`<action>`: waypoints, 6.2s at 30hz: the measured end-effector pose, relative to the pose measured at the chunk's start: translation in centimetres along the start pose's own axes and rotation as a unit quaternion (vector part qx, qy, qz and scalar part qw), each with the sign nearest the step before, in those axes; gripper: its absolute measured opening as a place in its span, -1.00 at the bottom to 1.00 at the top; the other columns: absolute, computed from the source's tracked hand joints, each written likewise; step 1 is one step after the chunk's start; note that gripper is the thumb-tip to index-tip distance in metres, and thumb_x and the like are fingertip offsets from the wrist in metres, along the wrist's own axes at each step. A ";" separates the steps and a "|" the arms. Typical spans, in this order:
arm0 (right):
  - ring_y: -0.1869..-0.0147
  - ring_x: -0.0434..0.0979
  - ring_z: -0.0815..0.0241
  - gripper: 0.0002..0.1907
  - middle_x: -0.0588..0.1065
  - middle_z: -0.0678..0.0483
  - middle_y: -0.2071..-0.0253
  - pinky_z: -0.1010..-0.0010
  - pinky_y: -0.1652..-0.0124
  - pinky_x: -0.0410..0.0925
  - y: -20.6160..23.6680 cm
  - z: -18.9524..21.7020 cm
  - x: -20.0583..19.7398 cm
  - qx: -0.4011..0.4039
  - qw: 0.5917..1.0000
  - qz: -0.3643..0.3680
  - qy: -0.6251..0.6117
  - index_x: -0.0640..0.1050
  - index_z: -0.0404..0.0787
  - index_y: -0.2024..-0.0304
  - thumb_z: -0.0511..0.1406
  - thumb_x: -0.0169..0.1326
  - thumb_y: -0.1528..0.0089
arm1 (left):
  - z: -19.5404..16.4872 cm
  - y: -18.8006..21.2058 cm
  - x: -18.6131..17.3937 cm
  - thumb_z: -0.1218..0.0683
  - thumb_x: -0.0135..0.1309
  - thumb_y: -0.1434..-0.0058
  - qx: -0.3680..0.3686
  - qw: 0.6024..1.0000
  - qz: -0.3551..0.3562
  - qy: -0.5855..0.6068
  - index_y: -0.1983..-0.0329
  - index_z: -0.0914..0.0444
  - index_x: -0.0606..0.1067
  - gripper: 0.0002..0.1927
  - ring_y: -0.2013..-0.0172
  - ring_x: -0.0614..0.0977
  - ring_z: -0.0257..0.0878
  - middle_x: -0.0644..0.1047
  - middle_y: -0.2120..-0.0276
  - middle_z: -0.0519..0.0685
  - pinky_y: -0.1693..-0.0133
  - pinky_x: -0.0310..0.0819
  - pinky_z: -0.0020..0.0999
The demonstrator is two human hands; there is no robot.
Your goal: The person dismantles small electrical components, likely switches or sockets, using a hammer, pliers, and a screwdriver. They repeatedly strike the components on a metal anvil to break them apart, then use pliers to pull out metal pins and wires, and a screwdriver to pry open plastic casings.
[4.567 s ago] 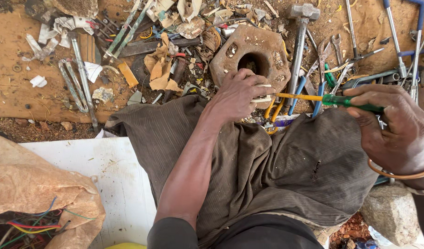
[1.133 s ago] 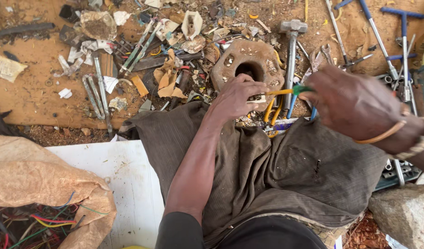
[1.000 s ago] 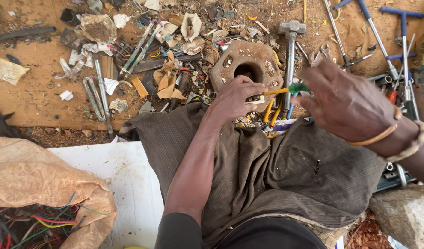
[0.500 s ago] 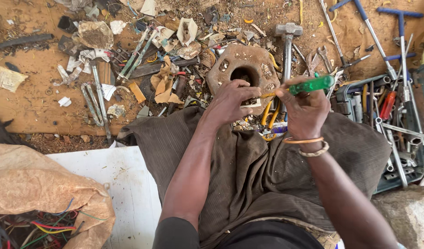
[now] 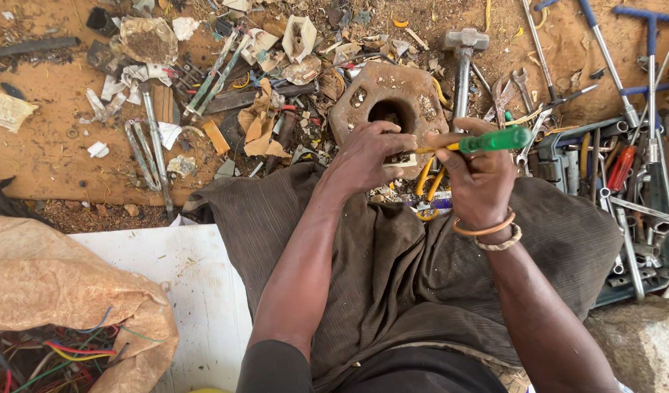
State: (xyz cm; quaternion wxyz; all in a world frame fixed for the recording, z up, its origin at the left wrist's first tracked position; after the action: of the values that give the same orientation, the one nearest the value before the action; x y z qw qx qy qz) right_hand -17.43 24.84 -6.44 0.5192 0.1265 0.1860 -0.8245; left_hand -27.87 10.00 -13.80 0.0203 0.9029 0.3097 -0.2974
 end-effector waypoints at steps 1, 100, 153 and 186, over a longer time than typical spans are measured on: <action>0.00 0.68 0.30 -0.67 0.65 0.03 0.00 0.53 0.21 0.48 0.1 0.1 0.1 -0.023 0.999 0.014 -0.018 0.47 -0.11 -0.13 -0.41 0.21 -0.34 | 0.2 0.0 0.1 0.04 0.45 0.10 -0.022 1.000 0.011 0.001 -0.04 0.11 0.61 -0.44 -0.23 0.49 -0.10 0.61 -0.08 -0.08 -0.24 0.26 -0.08; -0.08 0.65 0.15 -0.81 0.59 -0.11 0.03 0.39 -0.03 0.58 3.9 -0.6 -0.4 -0.052 0.996 -0.046 0.049 0.47 -0.30 0.01 -0.44 0.22 -0.39 | 0.1 -0.9 1.5 0.25 0.13 -0.16 0.021 0.984 0.017 -0.177 0.09 0.17 0.64 -0.74 -0.17 0.50 -0.16 0.56 -0.13 -0.04 -0.20 0.36 -0.05; 0.00 0.61 0.24 -0.87 0.59 0.01 0.02 0.38 -0.01 0.51 1.9 0.4 1.1 -0.099 0.976 0.031 0.190 0.55 -0.26 0.01 -0.44 0.25 -0.43 | 0.5 -1.1 0.4 0.07 0.25 -0.15 -0.028 0.998 -0.001 0.064 0.20 0.07 0.70 -0.85 0.22 0.49 -0.20 0.53 0.40 -0.16 0.08 0.43 -0.23; 0.67 0.17 0.33 -0.50 0.22 0.13 0.62 0.39 0.64 0.20 -3.9 6.2 1.6 -0.123 0.956 0.146 -0.224 0.31 -0.14 0.38 0.04 -0.21 -0.50 | 2.1 -1.1 0.9 0.24 -0.18 -0.40 -0.286 0.940 0.038 0.181 -0.13 0.29 0.48 -0.69 0.29 0.64 -0.07 0.52 0.11 0.11 0.30 0.67 -0.16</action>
State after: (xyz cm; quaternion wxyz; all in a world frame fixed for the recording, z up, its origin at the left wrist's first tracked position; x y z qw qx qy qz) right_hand -21.74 22.33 -0.82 0.6737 -0.1007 0.1447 -0.7177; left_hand -28.99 10.91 -15.86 0.2332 0.9086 0.3454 -0.0270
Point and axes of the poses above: each hand's wrist, its own y-axis away from the middle knuckle, its own x-axis out of the palm, z = x × y, the point moved 4 cm from there along -y, towards the middle knuckle
